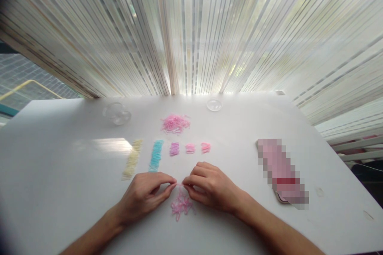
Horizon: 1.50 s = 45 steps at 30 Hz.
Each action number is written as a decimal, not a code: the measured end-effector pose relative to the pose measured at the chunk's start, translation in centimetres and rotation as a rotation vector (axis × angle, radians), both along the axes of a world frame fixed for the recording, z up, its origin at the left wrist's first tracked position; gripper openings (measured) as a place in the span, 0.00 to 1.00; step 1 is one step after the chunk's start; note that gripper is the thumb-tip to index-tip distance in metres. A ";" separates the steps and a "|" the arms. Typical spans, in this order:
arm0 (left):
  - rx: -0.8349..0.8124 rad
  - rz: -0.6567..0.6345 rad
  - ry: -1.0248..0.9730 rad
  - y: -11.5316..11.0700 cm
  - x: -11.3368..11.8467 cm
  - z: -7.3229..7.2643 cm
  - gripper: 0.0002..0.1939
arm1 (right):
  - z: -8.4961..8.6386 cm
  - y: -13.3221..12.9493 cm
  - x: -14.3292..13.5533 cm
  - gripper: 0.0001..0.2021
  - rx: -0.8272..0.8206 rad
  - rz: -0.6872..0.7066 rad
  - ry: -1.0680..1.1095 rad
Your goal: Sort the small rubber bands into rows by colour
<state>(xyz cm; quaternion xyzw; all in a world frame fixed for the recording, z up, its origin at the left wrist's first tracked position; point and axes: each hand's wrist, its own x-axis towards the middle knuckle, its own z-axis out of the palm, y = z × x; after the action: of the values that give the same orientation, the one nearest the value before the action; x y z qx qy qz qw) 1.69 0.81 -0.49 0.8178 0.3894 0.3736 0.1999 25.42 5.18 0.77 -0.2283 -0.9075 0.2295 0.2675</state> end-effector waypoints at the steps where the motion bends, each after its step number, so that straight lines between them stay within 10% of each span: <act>1: 0.002 0.001 0.001 0.0 0.0 0.0 0.04 | 0.0 0.0 0.0 0.07 0.000 -0.005 0.001; 17: -0.002 0.014 0.037 0.0 0.1 0.2 0.05 | 0.0 1.0 0.7 0.05 0.039 -0.067 0.061; 24: -0.013 -0.043 0.061 -0.2 -0.1 -0.2 0.06 | 0.2 5.5 5.3 0.06 0.118 -0.351 0.012; 45: 0.015 -0.081 0.097 -0.1 0.0 0.3 0.06 | -0.6 5.9 5.7 0.08 0.030 -0.363 -0.053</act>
<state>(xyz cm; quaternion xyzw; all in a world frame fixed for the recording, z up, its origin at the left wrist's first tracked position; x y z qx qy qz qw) 1.70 0.73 -0.24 0.8516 0.3622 0.3282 0.1895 31.10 11.11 0.17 -0.3902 -0.8616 0.1579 0.2837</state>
